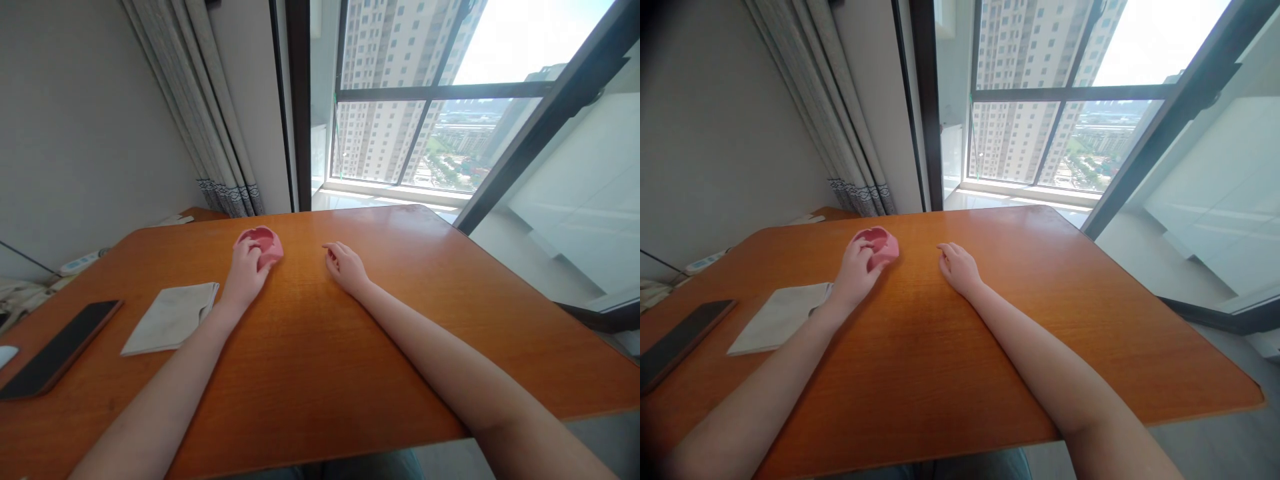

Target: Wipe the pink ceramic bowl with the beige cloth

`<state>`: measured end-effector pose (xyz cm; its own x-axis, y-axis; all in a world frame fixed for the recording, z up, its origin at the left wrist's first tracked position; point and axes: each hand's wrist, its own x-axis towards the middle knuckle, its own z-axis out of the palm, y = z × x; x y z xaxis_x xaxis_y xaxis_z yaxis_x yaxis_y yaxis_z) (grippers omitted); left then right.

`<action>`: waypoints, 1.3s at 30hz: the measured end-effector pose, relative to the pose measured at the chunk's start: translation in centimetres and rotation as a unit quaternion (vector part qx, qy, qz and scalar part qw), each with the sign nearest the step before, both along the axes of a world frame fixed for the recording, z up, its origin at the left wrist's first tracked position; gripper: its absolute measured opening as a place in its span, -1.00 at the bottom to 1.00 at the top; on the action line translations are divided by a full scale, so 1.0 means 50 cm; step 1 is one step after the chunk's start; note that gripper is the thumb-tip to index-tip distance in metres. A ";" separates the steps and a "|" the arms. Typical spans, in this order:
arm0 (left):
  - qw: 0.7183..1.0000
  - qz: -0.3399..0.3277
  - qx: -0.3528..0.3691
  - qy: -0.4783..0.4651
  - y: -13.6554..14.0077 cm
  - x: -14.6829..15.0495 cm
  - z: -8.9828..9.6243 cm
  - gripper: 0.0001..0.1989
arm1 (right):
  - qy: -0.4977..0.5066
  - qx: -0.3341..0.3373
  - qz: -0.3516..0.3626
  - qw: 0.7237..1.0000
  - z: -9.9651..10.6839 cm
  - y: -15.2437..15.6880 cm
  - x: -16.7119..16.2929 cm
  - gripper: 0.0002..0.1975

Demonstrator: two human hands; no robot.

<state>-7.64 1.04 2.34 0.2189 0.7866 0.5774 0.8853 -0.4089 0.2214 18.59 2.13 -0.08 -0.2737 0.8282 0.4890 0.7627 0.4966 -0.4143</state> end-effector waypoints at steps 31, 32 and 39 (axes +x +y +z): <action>0.990 -0.107 -0.067 0.062 -0.054 0.083 0.014 -0.54 | -0.223 -0.001 0.076 0.972 0.025 -0.024 -0.001 -0.49; 0.993 -0.072 -0.063 0.066 -0.060 0.053 0.028 -0.55 | -0.223 -0.006 0.079 0.972 0.026 -0.025 0.000 -0.49; 0.919 0.349 -0.139 0.120 -0.133 -0.275 0.020 -0.51 | -0.105 -0.038 0.062 0.992 0.014 -0.022 0.005 -0.50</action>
<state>-21.38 -5.62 3.34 -0.2993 0.8940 0.3333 0.9477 0.3191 -0.0050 18.81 1.04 0.63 -0.4643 0.8147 0.3474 0.7713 0.5647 -0.2936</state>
